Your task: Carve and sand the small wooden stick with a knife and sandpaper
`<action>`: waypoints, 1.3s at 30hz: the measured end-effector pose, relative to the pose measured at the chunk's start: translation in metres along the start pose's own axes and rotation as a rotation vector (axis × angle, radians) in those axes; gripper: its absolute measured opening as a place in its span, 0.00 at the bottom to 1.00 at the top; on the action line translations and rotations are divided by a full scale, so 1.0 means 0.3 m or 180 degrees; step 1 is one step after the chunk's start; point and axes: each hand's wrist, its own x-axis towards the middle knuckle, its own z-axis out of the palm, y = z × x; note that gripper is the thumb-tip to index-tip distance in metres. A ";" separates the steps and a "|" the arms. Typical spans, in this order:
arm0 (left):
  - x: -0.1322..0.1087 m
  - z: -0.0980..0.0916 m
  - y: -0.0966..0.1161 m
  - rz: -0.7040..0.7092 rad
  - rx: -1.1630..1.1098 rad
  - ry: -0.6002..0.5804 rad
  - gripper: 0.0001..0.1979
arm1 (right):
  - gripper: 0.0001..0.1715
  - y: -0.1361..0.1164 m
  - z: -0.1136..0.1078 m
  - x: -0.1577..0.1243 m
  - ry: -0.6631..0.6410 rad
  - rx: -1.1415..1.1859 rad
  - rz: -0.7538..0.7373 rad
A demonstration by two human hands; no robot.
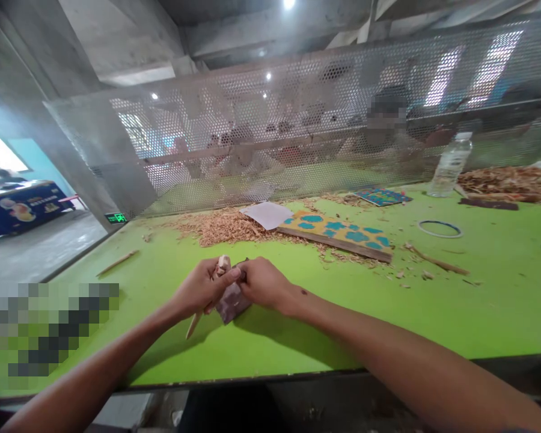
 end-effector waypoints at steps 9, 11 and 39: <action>0.011 -0.013 -0.016 0.0066 -0.0997 0.0053 0.22 | 0.16 0.050 -0.029 0.017 0.1043 -0.0104 -0.0035; 0.010 -0.012 -0.021 0.0129 -0.1240 0.0104 0.22 | 0.17 0.058 -0.029 0.017 0.1116 -0.0128 -0.0026; 0.006 -0.023 0.003 0.0117 -0.1741 0.0114 0.21 | 0.19 0.060 -0.057 0.021 0.1383 -0.0249 -0.0098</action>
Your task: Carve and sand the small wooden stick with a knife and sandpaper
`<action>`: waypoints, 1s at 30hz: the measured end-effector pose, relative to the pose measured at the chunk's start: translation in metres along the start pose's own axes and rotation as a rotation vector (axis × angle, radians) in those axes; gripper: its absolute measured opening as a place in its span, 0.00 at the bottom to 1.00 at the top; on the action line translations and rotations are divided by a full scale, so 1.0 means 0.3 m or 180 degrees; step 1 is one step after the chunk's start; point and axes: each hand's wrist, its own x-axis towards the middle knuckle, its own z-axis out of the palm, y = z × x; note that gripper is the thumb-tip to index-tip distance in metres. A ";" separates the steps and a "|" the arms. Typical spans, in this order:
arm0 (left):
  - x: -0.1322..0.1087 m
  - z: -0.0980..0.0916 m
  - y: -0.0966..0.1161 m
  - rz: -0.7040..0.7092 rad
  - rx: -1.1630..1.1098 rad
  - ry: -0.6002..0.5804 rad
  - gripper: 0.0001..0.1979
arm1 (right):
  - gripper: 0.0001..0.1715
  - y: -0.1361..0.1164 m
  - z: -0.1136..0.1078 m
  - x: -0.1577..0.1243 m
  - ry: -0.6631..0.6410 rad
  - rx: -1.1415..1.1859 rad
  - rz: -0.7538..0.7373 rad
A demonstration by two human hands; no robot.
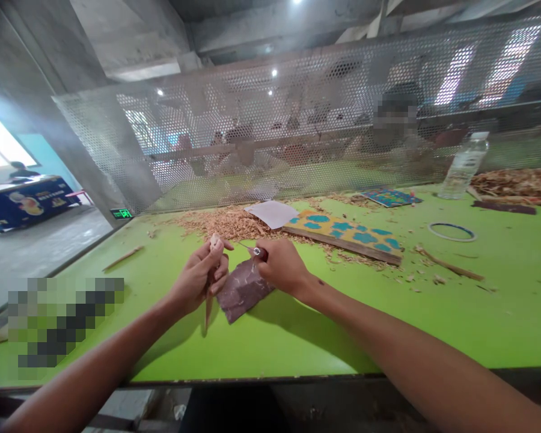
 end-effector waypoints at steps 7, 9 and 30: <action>-0.014 0.015 -0.015 -0.0140 0.0450 -0.0414 0.23 | 0.17 -0.001 -0.003 0.002 -0.0016 0.0006 -0.0029; -0.020 0.022 -0.027 -0.0220 0.0536 -0.0682 0.23 | 0.16 -0.001 -0.005 0.003 -0.0019 -0.0001 -0.0021; -0.006 0.009 -0.060 -0.0278 0.0714 -0.0394 0.25 | 0.09 -0.004 0.038 -0.019 -0.0696 0.0124 0.0121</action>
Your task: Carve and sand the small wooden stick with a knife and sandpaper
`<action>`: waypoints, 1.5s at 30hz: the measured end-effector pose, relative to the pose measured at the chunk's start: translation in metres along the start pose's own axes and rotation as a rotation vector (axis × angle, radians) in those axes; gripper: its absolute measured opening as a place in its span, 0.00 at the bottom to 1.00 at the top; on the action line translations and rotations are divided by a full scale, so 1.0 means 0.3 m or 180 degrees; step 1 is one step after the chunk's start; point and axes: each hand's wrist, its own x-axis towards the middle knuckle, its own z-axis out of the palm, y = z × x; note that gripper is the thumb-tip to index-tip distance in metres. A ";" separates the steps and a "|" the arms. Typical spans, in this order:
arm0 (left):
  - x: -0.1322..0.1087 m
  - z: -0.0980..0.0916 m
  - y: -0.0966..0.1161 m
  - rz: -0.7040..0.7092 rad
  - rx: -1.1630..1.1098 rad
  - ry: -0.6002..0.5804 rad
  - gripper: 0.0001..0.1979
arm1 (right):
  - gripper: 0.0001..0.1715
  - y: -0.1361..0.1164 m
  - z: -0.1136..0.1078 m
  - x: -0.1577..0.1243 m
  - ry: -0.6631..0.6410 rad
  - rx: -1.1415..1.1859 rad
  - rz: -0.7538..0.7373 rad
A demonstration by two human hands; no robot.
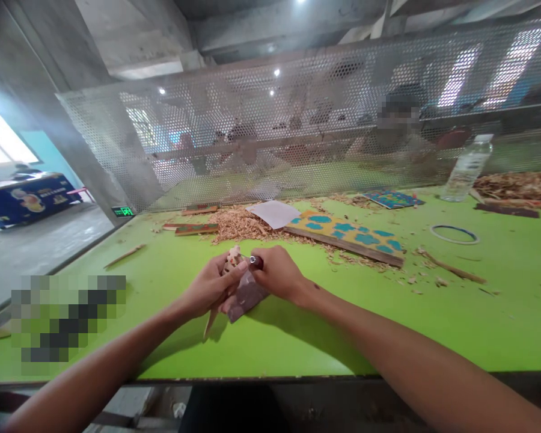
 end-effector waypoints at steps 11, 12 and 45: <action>-0.001 0.013 0.010 0.0090 0.0261 0.0133 0.25 | 0.07 -0.010 0.016 -0.003 -0.0151 -0.0007 -0.0056; -0.003 0.016 0.013 0.0097 0.0292 0.0117 0.25 | 0.07 -0.013 0.017 -0.004 -0.0126 -0.0047 -0.0050; 0.024 -0.001 -0.007 -0.0066 0.0842 0.0393 0.24 | 0.11 -0.050 0.007 -0.010 -0.0274 -0.1383 0.0317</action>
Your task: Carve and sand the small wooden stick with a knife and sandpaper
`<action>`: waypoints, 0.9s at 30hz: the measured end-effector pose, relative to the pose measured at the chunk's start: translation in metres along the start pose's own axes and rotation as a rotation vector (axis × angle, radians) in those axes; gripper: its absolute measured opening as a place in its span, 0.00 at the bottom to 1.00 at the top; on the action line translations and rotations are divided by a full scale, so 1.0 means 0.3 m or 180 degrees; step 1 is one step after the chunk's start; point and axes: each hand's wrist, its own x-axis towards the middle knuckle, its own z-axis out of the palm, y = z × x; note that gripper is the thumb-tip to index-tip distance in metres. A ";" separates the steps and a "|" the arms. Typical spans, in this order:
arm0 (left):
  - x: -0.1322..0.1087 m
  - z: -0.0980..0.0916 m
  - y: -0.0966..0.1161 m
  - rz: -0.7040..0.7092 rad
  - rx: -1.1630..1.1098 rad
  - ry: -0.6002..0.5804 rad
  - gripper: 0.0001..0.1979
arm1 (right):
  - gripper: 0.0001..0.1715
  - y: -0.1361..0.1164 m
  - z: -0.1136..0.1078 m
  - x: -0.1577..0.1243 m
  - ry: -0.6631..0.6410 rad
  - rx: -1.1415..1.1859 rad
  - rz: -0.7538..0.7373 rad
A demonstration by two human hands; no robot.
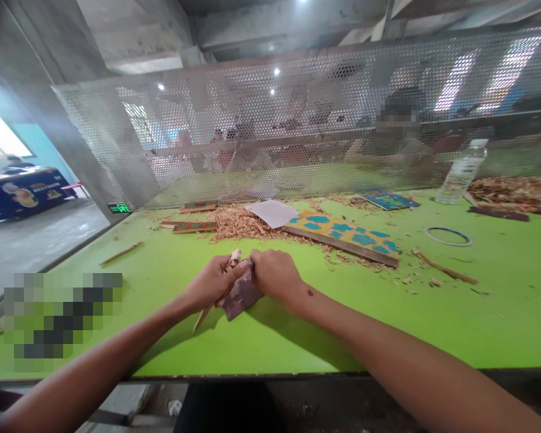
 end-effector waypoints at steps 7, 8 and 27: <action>0.011 -0.006 -0.008 -0.0130 -0.0994 -0.0291 0.27 | 0.14 -0.006 -0.039 -0.003 0.0213 -0.0457 0.0203; 0.011 -0.012 -0.005 -0.0098 -0.1141 -0.0280 0.26 | 0.14 0.000 -0.047 -0.002 0.0293 -0.0397 0.0226; 0.011 -0.034 0.056 -0.0436 -0.2517 0.0193 0.15 | 0.16 0.045 -0.024 0.019 0.0434 0.0567 0.0180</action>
